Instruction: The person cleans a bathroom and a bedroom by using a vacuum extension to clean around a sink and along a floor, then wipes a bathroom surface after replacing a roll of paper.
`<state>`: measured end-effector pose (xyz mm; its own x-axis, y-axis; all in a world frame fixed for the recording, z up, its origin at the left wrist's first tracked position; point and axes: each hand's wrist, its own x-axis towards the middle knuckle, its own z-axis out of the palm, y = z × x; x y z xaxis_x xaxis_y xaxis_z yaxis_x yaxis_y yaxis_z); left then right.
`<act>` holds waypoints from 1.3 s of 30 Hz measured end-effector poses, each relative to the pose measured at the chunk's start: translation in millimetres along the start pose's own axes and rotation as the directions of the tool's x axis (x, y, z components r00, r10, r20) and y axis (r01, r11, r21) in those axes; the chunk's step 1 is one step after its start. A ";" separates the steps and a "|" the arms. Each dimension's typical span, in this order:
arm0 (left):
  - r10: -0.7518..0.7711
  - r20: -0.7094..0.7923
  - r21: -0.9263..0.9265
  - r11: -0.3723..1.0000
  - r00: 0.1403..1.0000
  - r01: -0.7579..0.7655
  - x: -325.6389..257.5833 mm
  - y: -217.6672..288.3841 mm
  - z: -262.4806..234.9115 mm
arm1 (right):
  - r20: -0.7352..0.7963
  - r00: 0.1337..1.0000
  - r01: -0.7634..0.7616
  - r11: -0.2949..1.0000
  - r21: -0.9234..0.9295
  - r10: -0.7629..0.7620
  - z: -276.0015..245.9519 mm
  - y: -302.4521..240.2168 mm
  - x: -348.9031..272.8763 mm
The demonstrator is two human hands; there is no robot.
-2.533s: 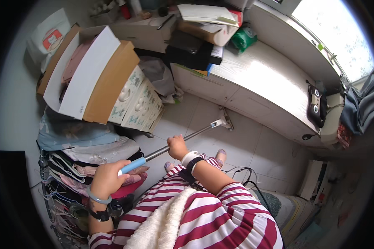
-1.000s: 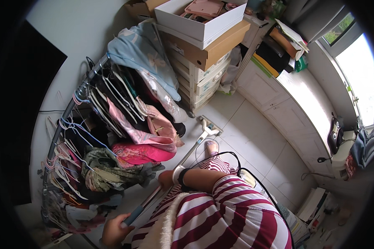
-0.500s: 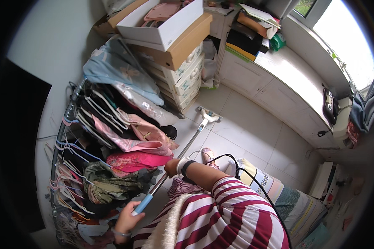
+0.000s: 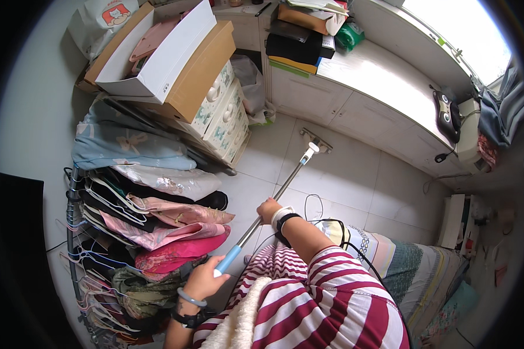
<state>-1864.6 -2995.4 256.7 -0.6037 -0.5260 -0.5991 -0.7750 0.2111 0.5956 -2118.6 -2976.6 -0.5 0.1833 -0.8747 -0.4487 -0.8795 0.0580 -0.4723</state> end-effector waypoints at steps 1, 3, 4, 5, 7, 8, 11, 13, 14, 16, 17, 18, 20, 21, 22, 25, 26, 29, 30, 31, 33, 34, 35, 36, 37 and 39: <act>-0.060 0.009 -0.014 0.998 0.998 0.061 -16.1 -1.9 -11.3 | -0.013 0.999 0.041 0.998 0.038 -0.040 2.4 -18.0 -2.5; -0.027 -0.076 0.078 0.996 0.997 0.033 -54.1 -6.5 -31.1 | -0.009 0.990 0.138 0.989 0.053 -0.138 10.2 -60.6 -7.3; -0.061 -0.086 0.126 0.989 0.994 0.072 -74.1 -10.3 -40.7 | 0.015 0.979 0.200 0.969 0.146 -0.204 14.8 -79.9 -7.2; -0.066 -0.123 0.105 0.991 0.990 0.079 -98.5 -22.9 -46.1 | 0.009 0.975 0.215 0.954 0.209 -0.222 15.7 -108.4 -11.4; -0.141 -0.168 0.167 0.971 0.976 0.169 -149.7 -24.2 -60.3 | 0.059 0.944 0.294 0.912 0.287 -0.324 13.7 -161.7 -22.4; -0.181 -0.182 0.208 0.954 0.967 0.218 -176.4 -25.3 -64.5 | 0.114 0.906 0.359 0.884 0.300 -0.407 14.0 -187.8 -24.6; -0.149 -0.220 0.207 0.959 0.964 0.196 -243.1 -37.3 -61.9 | 0.136 0.757 0.532 0.723 0.441 -0.640 7.8 -241.9 -36.9; -0.219 -0.212 0.094 0.965 0.952 0.243 -248.5 -32.8 -67.9 | 0.169 0.778 0.501 0.760 0.415 -0.605 13.7 -256.9 -35.8; -0.299 -0.225 -0.025 0.953 0.927 0.301 -249.8 -26.5 -68.5 | 0.153 0.781 0.504 0.756 0.416 -0.605 18.2 -256.9 -34.7; -0.420 -0.147 -0.340 0.872 0.896 0.353 -227.0 -14.3 -74.9 | 0.096 0.832 0.447 0.763 0.467 -0.546 33.2 -245.5 -24.7; -0.526 -0.060 -0.494 0.754 0.848 0.433 -218.1 4.1 -80.0 | 0.058 0.851 0.433 0.761 0.483 -0.521 20.5 -238.2 -28.5; -0.335 -0.157 -0.268 0.920 0.929 0.287 -214.4 -19.5 -78.4 | -0.048 0.868 0.472 0.789 0.394 -0.495 12.7 -230.5 -30.0; -0.148 -0.174 0.006 0.988 0.974 0.152 -175.0 -4.4 -87.9 | -0.094 0.929 0.362 0.830 0.425 -0.357 10.6 -198.1 -23.1; -0.132 -0.143 -0.009 0.991 0.981 0.132 -152.6 -10.2 -87.7 | -0.128 0.951 0.309 0.849 0.428 -0.282 0.8 -176.2 -24.7; -0.173 -0.085 -0.037 0.985 0.981 0.171 -128.6 -1.8 -87.3 | -0.168 0.960 0.274 0.872 0.406 -0.224 -5.0 -153.2 -25.3; -0.018 -0.007 0.092 0.996 1.000 0.019 -50.8 36.0 -75.8 | -0.172 0.985 0.095 0.909 0.405 -0.026 -43.0 -78.8 -42.9; 0.060 0.021 0.153 0.986 0.998 -0.063 -22.4 49.8 -68.9 | -0.212 0.975 0.023 0.915 0.403 0.069 -47.0 -49.8 -50.1; 0.203 0.127 0.202 0.953 0.971 -0.225 48.4 92.6 -42.7 | -0.268 0.922 -0.168 0.913 0.373 0.279 -37.7 31.4 -64.7; 0.260 0.159 0.233 0.927 0.952 -0.292 69.9 102.0 -33.2 | -0.303 0.885 -0.226 0.896 0.382 0.353 -34.2 52.8 -75.7; 0.307 0.189 0.265 0.899 0.933 -0.350 88.3 110.7 -26.4 | -0.334 0.846 -0.275 0.876 0.397 0.416 -34.5 68.7 -86.9; 0.293 0.250 0.276 0.892 0.923 -0.357 113.9 133.0 -17.3 | -0.370 0.805 -0.283 0.848 0.447 0.464 -36.5 89.8 -112.7; 0.285 0.299 0.283 0.885 0.911 -0.370 125.0 142.9 -14.0 | -0.391 0.761 -0.317 0.822 0.473 0.518 -28.1 97.5 -121.9; 0.288 0.318 0.283 0.881 0.904 -0.380 133.8 149.9 -12.4 | -0.401 0.744 -0.333 0.817 0.470 0.534 -20.1 103.9 -129.2; 0.270 0.347 0.364 0.844 0.898 -0.394 140.6 155.8 -11.2 | -0.405 0.713 -0.349 0.791 0.503 0.572 -10.4 105.2 -136.4; 0.249 0.371 0.441 0.801 0.895 -0.405 145.8 161.0 -10.6 | -0.407 0.685 -0.359 0.766 0.533 0.604 -6.7 102.2 -142.0; 0.268 0.399 0.484 0.750 0.877 -0.450 147.5 170.3 -18.4 | -0.434 0.617 -0.385 0.733 0.561 0.656 0.1 89.6 -146.2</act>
<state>-2082.2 -3052.2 279.6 -0.8118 -0.0758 -0.5790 -0.4004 0.7940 0.4575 -2224.2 -2843.4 22.7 -0.6548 -0.7105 -0.2576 -0.4689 0.6493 -0.5989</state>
